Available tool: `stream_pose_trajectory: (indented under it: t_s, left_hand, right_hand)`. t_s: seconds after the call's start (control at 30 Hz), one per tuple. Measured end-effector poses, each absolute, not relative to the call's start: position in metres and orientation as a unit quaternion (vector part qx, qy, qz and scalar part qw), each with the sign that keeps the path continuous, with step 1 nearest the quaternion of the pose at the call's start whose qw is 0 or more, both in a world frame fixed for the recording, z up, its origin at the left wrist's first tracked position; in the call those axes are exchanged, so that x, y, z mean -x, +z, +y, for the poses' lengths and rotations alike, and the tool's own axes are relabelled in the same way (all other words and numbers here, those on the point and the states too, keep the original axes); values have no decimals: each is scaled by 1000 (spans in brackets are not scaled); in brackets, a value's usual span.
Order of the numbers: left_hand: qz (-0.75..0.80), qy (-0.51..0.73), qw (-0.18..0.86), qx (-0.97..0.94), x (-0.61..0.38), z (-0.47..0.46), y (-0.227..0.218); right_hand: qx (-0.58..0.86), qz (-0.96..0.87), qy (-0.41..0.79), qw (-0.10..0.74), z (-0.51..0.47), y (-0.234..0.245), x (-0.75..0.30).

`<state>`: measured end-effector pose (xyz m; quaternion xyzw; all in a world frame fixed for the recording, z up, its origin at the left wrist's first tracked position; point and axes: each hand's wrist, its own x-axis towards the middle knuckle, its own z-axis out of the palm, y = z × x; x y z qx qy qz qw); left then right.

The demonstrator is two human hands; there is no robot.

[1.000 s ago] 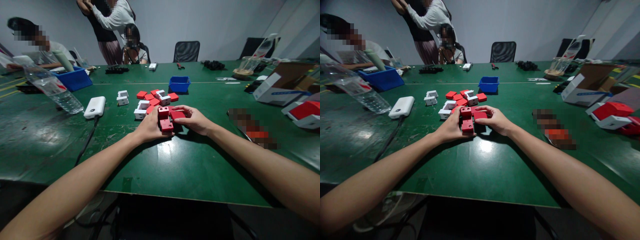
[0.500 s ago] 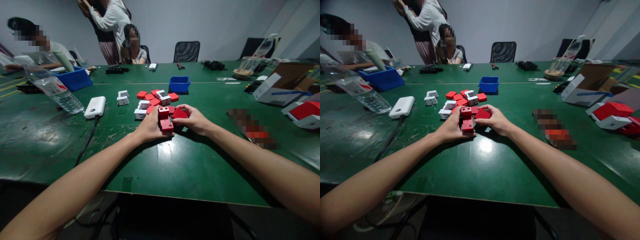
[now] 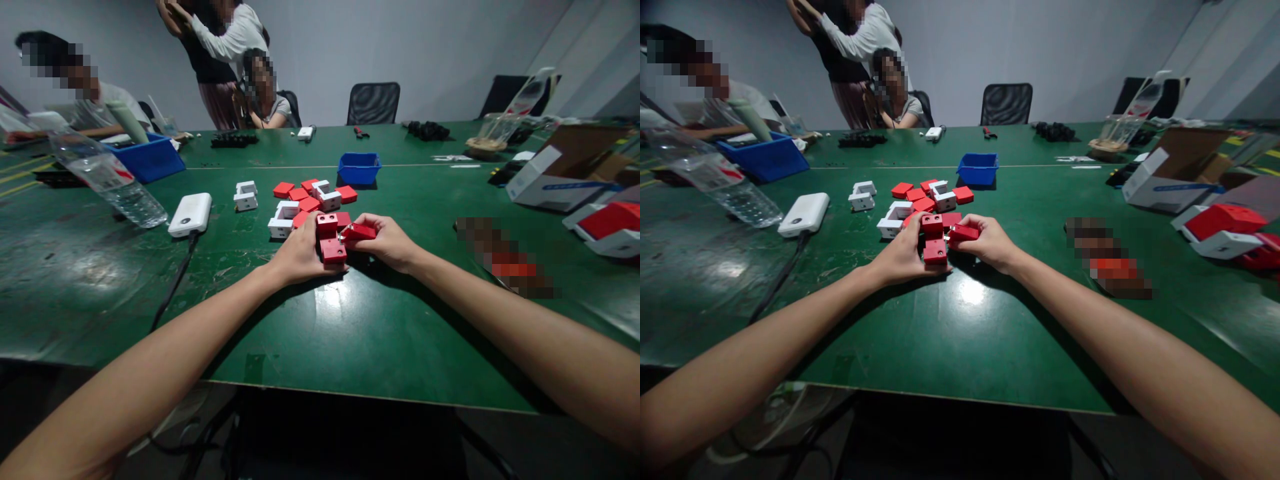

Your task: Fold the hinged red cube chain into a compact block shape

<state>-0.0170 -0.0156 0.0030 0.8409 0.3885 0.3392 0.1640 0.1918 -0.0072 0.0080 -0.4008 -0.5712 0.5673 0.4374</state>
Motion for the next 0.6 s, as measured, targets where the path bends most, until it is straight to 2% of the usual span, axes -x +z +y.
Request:
stream_pose_trajectory:
  t_s: [0.6]
  left_hand:
    - [397, 335, 173, -837, 16, -17, 3]
  right_hand:
    - [430, -567, 551, 435, -8, 11, -192]
